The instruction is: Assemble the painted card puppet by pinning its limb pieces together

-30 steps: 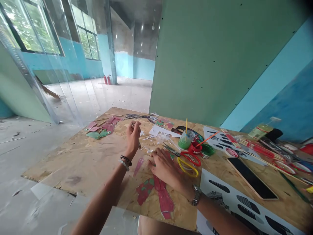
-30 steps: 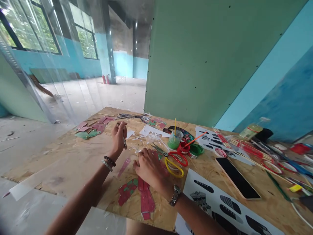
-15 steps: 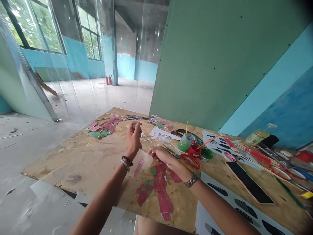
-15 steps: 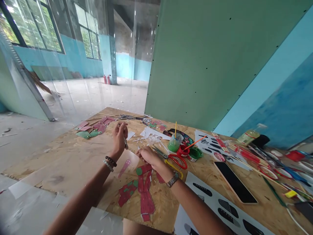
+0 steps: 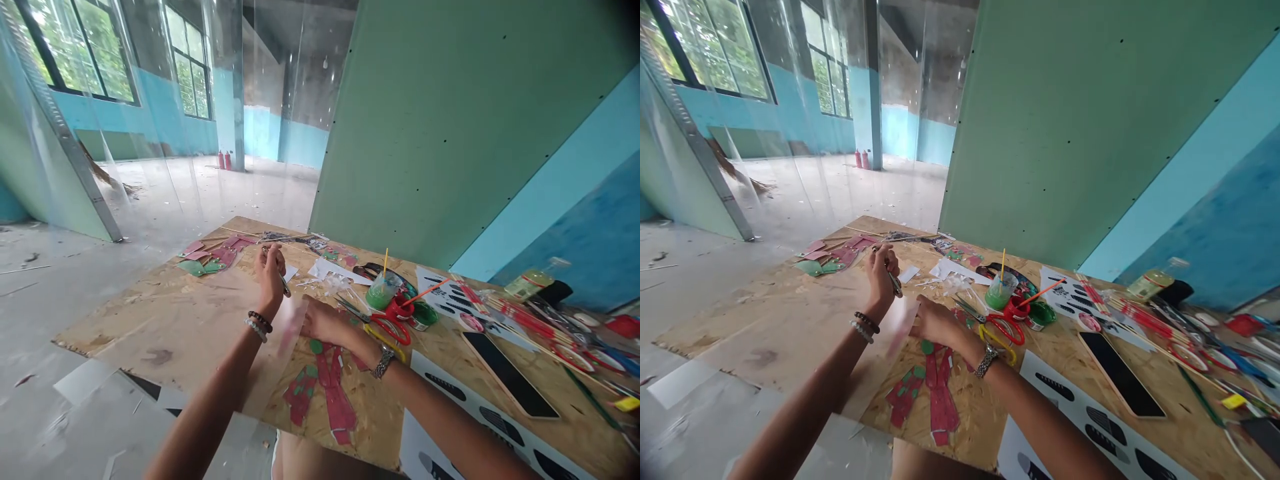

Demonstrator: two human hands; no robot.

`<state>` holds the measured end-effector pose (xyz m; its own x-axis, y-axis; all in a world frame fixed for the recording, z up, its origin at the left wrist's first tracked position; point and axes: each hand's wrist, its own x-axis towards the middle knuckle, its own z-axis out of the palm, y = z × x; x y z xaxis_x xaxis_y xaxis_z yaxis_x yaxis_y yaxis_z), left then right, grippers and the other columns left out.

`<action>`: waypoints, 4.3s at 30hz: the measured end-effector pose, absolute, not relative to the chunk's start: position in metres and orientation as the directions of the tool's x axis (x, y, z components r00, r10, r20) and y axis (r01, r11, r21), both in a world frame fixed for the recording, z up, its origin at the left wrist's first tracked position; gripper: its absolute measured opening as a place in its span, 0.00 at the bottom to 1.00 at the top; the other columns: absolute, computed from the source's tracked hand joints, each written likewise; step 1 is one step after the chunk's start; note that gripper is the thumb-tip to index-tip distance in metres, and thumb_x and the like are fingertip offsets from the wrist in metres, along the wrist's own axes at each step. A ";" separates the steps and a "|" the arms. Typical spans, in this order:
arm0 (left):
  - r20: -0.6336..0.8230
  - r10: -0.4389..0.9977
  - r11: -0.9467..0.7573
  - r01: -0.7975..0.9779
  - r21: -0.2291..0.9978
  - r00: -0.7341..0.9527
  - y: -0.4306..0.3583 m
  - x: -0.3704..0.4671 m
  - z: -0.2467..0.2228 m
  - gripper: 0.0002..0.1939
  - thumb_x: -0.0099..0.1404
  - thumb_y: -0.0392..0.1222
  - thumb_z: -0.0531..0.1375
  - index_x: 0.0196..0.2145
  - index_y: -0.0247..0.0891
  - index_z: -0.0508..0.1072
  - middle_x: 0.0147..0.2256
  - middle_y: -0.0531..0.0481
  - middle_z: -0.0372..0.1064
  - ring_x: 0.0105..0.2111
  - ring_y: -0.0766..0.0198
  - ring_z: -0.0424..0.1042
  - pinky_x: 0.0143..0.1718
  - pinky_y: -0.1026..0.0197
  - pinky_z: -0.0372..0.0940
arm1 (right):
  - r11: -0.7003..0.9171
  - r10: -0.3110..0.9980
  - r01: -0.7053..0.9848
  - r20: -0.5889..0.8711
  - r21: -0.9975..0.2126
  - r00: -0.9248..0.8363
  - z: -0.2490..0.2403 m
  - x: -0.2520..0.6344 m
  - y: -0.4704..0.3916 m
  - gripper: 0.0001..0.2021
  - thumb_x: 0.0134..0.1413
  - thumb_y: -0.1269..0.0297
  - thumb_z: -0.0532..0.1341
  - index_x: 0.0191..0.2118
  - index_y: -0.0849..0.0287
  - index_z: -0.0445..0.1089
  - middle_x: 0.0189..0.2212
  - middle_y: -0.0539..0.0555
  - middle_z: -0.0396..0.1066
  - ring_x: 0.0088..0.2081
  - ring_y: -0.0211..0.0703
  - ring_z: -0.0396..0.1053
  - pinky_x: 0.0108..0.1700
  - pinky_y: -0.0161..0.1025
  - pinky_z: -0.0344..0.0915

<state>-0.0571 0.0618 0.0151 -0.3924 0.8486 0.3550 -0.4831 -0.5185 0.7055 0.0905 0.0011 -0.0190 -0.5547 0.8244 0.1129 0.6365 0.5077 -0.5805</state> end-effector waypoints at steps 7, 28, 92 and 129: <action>0.358 0.871 -0.488 -0.502 0.714 -0.338 0.057 -0.056 0.019 0.12 0.64 0.50 0.62 0.31 0.41 0.65 0.19 0.62 0.49 0.16 0.72 0.46 0.17 0.67 0.45 | 0.351 0.882 0.569 0.059 -0.744 -0.468 -0.015 0.089 0.007 0.08 0.48 0.68 0.70 0.34 0.58 0.71 0.34 0.50 0.69 0.33 0.40 0.66 0.38 0.36 0.63; 0.377 0.925 -0.340 -0.557 0.758 -0.051 0.048 -0.038 0.019 0.14 0.61 0.51 0.58 0.34 0.44 0.56 0.18 0.63 0.52 0.15 0.70 0.45 0.17 0.67 0.41 | 0.522 0.852 0.747 0.217 -0.412 -0.476 -0.022 0.127 -0.030 0.03 0.61 0.64 0.67 0.39 0.53 0.80 0.40 0.51 0.75 0.40 0.41 0.74 0.46 0.37 0.65; 0.162 0.919 -0.099 -0.186 0.977 0.359 -0.009 0.002 0.019 0.21 0.67 0.61 0.62 0.34 0.40 0.65 0.21 0.61 0.53 0.19 0.72 0.51 0.19 0.69 0.51 | 0.186 0.958 0.035 0.173 -0.982 -0.229 -0.018 0.157 -0.072 0.24 0.56 0.52 0.70 0.54 0.52 0.68 0.51 0.55 0.70 0.45 0.43 0.71 0.43 0.39 0.71; 0.283 0.904 -0.137 -0.407 0.903 0.322 -0.021 0.005 0.023 0.14 0.64 0.52 0.65 0.33 0.38 0.71 0.32 0.51 0.73 0.28 0.66 0.72 0.29 0.65 0.65 | 0.121 0.939 0.210 0.044 -0.970 -0.341 -0.010 0.151 -0.083 0.10 0.66 0.55 0.58 0.37 0.53 0.69 0.33 0.51 0.72 0.35 0.45 0.70 0.41 0.45 0.68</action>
